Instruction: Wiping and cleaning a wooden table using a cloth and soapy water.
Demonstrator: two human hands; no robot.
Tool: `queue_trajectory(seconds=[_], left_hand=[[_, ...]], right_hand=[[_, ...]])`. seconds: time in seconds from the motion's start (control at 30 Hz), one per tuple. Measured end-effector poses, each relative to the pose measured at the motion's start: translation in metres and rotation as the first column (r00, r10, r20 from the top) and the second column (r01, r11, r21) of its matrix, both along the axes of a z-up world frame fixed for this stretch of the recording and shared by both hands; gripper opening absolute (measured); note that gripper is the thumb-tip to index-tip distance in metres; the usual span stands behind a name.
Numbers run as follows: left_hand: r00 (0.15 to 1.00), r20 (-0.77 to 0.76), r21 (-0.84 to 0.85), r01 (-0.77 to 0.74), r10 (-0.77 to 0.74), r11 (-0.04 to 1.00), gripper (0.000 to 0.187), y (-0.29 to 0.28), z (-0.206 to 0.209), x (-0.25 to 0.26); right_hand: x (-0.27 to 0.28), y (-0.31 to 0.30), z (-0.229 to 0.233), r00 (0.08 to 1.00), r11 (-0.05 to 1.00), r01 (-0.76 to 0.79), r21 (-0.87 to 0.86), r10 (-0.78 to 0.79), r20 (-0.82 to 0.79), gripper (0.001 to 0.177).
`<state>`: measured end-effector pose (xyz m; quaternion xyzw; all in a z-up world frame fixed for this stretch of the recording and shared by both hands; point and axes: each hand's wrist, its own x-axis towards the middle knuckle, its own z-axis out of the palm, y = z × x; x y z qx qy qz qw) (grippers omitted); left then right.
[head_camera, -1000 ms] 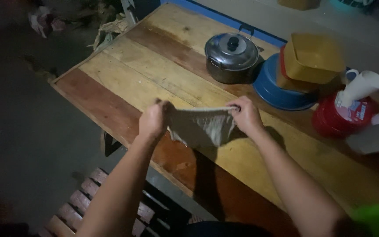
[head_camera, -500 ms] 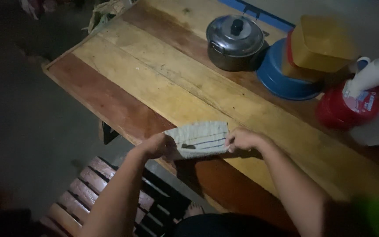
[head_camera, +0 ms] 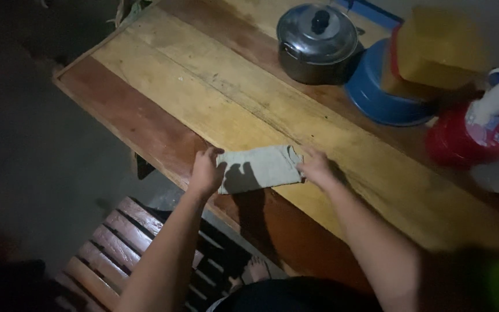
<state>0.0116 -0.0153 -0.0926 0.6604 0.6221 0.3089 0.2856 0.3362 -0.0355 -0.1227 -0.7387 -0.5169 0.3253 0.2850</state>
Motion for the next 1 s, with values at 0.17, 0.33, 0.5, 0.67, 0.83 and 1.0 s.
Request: queue_trajectory(seconds=[0.17, 0.33, 0.5, 0.67, 0.83, 1.0], left_hand=[[0.986, -0.132, -0.055, 0.094, -0.100, 0.994, 0.039, -0.010, -0.031, -0.021], [0.998, -0.054, -0.354, 0.003, -0.024, 0.935, 0.042, -0.028, -0.019, -0.045], [0.999, -0.031, -0.254, 0.002, -0.010, 0.967, 0.041, -0.028, -0.047, -0.069], [1.000, -0.025, -0.338, 0.004, -0.014, 0.941, 0.036, -0.031, -0.029, -0.068], [1.000, 0.010, -0.334, 0.011, -0.008, 0.943, 0.036, -0.036, -0.035, -0.072], [0.992, 0.083, -0.280, 0.118, -0.098, 0.953, 0.033, -0.040, -0.030, -0.086]], right_hand=[[0.003, 0.007, -0.104, 0.991, 0.983, 0.114, -0.146, -0.102, 0.087, 0.077], [-0.045, -0.002, -0.008, 0.970, 0.940, 0.189, -0.284, -0.134, 0.204, 0.068], [-0.063, 0.040, -0.089, 0.959, 0.934, 0.283, -0.219, -0.281, 0.043, 0.047], [-0.113, 0.046, -0.070, 0.879, 0.896, -0.417, -0.153, 0.354, -0.320, 0.042], [-0.150, 0.017, -0.021, 0.817, 0.838, -0.539, -0.086, 0.545, 0.189, 0.064], [-0.159, -0.022, -0.003, 0.644, 0.731, -0.552, -0.401, 0.679, 0.351, 0.065]])
